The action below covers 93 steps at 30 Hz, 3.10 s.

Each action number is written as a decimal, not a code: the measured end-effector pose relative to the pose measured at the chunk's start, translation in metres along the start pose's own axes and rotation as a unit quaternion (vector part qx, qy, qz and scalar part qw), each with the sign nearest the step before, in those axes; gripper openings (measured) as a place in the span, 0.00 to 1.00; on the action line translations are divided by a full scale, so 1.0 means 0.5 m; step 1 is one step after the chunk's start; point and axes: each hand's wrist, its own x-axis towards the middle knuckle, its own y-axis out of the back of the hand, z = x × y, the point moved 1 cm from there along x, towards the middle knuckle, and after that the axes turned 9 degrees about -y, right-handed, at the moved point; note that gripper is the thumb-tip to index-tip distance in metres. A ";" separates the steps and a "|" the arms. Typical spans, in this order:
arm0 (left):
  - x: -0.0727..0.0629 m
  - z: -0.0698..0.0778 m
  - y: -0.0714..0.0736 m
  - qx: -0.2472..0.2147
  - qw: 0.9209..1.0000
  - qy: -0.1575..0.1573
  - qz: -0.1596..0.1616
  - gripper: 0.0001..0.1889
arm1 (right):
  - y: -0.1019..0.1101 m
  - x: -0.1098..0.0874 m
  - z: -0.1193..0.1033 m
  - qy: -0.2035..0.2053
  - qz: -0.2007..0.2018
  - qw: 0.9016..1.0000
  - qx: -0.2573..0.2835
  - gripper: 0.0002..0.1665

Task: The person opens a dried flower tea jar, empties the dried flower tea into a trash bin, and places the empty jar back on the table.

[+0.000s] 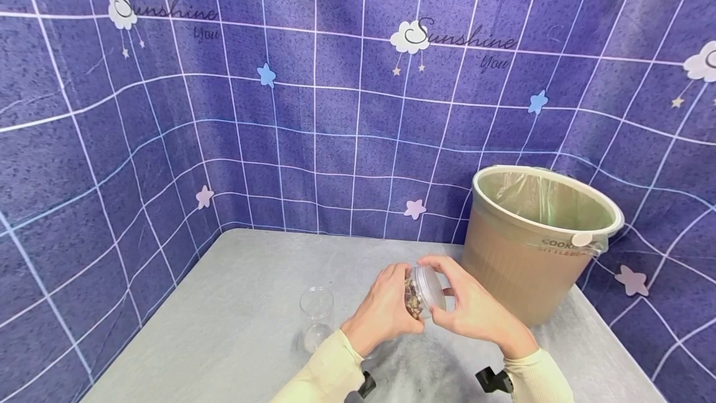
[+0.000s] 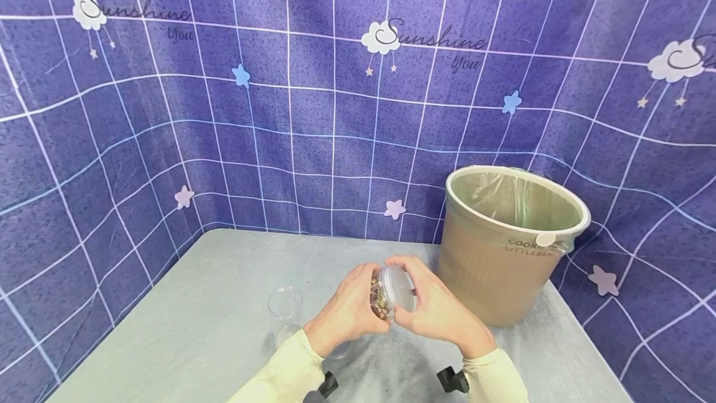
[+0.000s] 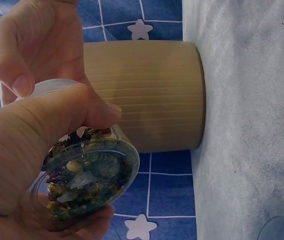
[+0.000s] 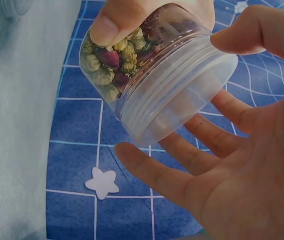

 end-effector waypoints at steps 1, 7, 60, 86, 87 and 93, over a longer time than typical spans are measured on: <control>0.000 0.000 0.000 0.001 1.000 -0.001 0.000 0.49 | 0.000 0.000 0.000 0.000 0.000 1.000 0.001 0.46; 0.000 0.001 0.000 0.006 1.000 -0.003 0.003 0.49 | 0.001 0.000 0.000 0.000 0.000 1.000 0.006 0.48; -0.006 -0.002 -0.002 0.003 1.000 -0.015 0.015 0.46 | -0.007 0.004 0.000 -0.123 0.043 0.990 -0.061 0.30; -0.007 -0.001 -0.001 -0.004 1.000 -0.005 0.008 0.48 | -0.005 0.008 -0.001 -0.132 0.021 0.990 -0.054 0.32; -0.007 -0.001 -0.001 -0.005 1.000 -0.004 0.008 0.48 | -0.005 0.008 -0.001 -0.130 0.021 0.990 -0.052 0.32; -0.006 -0.001 -0.001 -0.010 1.000 -0.004 0.011 0.49 | -0.003 0.007 0.000 -0.122 0.021 0.991 -0.043 0.32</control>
